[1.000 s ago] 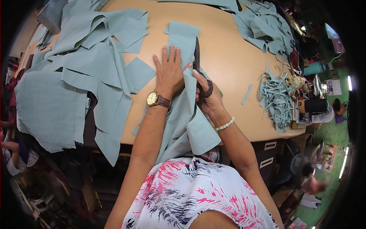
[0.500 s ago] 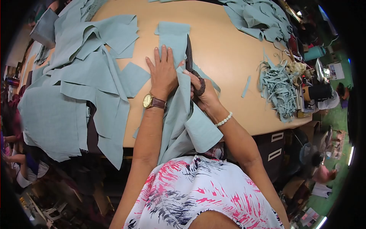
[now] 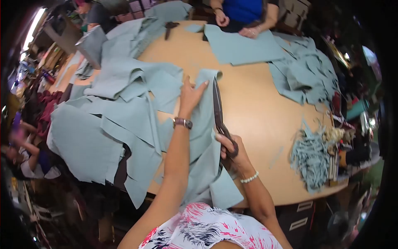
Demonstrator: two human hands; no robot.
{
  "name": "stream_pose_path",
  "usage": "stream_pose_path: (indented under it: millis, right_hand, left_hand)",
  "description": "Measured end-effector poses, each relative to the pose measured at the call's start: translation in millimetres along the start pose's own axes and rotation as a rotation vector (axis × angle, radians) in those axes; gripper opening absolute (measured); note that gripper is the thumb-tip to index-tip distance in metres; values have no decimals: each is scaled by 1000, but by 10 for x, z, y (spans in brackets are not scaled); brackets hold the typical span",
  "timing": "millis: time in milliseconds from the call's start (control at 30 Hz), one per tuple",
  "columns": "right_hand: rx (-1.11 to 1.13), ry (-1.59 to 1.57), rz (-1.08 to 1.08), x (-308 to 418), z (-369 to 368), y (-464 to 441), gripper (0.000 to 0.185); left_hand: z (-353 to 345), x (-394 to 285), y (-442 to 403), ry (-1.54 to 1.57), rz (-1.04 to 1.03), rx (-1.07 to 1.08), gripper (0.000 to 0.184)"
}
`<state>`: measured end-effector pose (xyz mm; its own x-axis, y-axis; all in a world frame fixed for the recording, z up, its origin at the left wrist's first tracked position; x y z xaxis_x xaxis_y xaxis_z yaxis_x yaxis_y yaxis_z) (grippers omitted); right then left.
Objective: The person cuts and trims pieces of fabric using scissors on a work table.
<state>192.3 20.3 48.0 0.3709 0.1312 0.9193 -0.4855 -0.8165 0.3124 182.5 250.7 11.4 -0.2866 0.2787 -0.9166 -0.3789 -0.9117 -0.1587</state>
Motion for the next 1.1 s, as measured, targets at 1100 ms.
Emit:
stream_pose_path:
  millis: [1100]
  right_hand:
    - [300, -162, -23, -21, -62, 284, 28]
  left_hand:
    - [954, -449, 488, 952, 66, 305, 60]
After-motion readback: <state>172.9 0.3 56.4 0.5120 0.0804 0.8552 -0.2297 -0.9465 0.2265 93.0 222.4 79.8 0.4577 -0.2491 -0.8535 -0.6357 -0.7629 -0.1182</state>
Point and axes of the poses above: each hand's wrist, its own y-axis away from the middle knuckle, its own z-axis out of the back of the hand, x = y × z, the point moved 1 cm from there along -y, towards the middle knuckle, and after that the axes turned 3 degrees about -x, right-handed, at the moved point
